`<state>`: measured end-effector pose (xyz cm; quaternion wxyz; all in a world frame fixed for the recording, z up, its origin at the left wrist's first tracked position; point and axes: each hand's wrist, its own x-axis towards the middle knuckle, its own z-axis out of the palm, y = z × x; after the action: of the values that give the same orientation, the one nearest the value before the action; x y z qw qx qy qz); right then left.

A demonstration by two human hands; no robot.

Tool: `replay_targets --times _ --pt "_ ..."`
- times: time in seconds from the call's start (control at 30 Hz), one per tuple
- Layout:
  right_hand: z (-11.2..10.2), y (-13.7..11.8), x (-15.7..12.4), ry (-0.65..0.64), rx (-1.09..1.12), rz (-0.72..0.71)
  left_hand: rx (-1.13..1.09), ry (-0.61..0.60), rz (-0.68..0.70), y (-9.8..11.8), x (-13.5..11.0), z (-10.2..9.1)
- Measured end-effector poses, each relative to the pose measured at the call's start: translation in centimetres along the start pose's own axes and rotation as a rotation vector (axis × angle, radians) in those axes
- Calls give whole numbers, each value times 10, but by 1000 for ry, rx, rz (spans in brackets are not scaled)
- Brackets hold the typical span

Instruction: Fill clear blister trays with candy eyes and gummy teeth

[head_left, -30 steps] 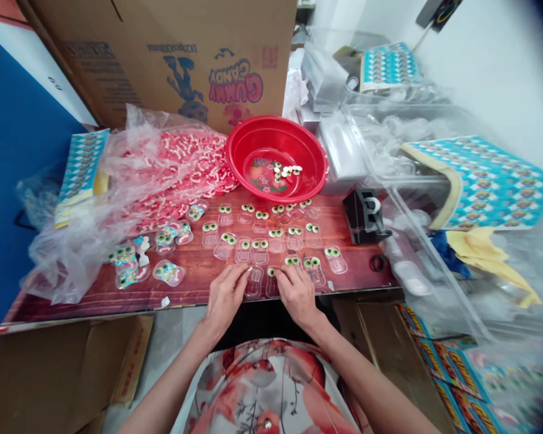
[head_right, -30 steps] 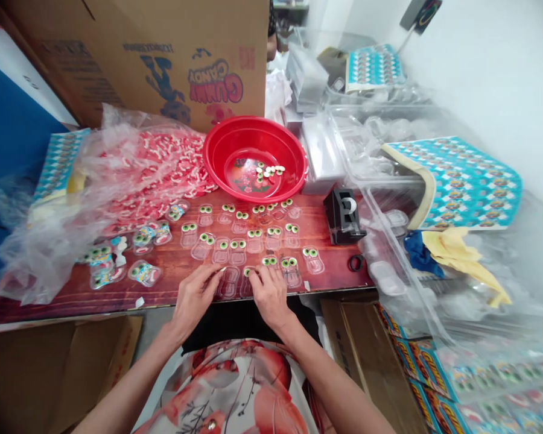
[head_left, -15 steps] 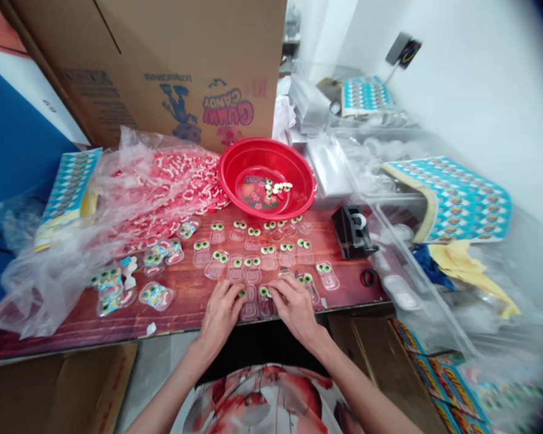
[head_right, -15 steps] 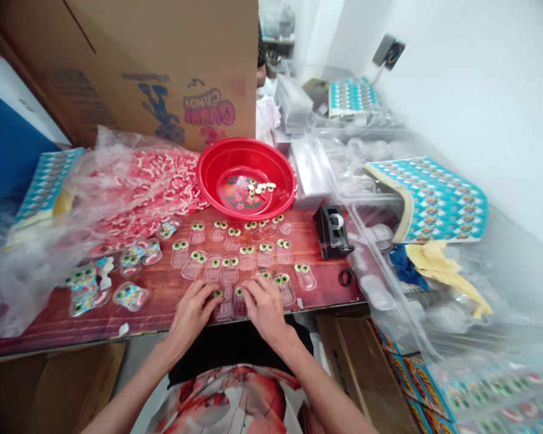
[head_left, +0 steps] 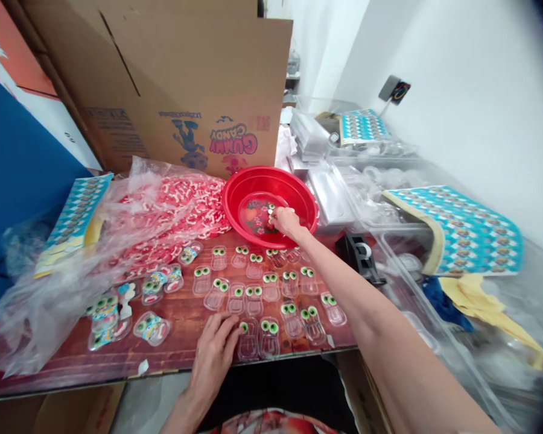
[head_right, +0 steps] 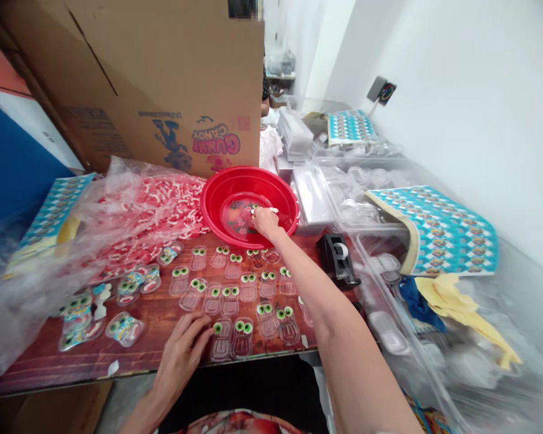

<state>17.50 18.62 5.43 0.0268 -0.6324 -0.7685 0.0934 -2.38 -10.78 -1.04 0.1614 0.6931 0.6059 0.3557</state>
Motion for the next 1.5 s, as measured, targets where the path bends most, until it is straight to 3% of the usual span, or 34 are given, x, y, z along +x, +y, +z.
replay_targets --times 0.27,0.4,0.5,0.6,0.7,0.83,0.93,1.1,1.23,1.4,1.5 --pt "27 -5 15 -19 -18 -111 50 91 -171 -13 -6 -39" --pt "18 -5 15 -36 26 -163 42 73 -140 -9 -19 -40" --pt "4 -10 1 23 142 -133 31 40 -84 -3 -29 -31" --pt "-6 -18 -46 65 484 -167 26 22 -32 2 -32 -19" --pt "0 -28 -123 -32 701 -342 43 0 -5 5 -27 -9" --pt "32 -44 -212 -77 591 -441 115 -69 11 7 -16 -1" --pt "59 -56 -240 -163 470 -370 176 -125 17 8 -12 3" --pt "76 -70 -241 -218 201 -237 203 -133 31 7 -11 9" --pt "73 -76 -243 -276 212 -162 197 -119 38 3 -13 12" --pt "50 -66 -240 -302 439 -241 148 -85 40 -1 -13 12" --pt "24 -49 -209 -210 524 -283 90 -25 23 -2 -12 6"
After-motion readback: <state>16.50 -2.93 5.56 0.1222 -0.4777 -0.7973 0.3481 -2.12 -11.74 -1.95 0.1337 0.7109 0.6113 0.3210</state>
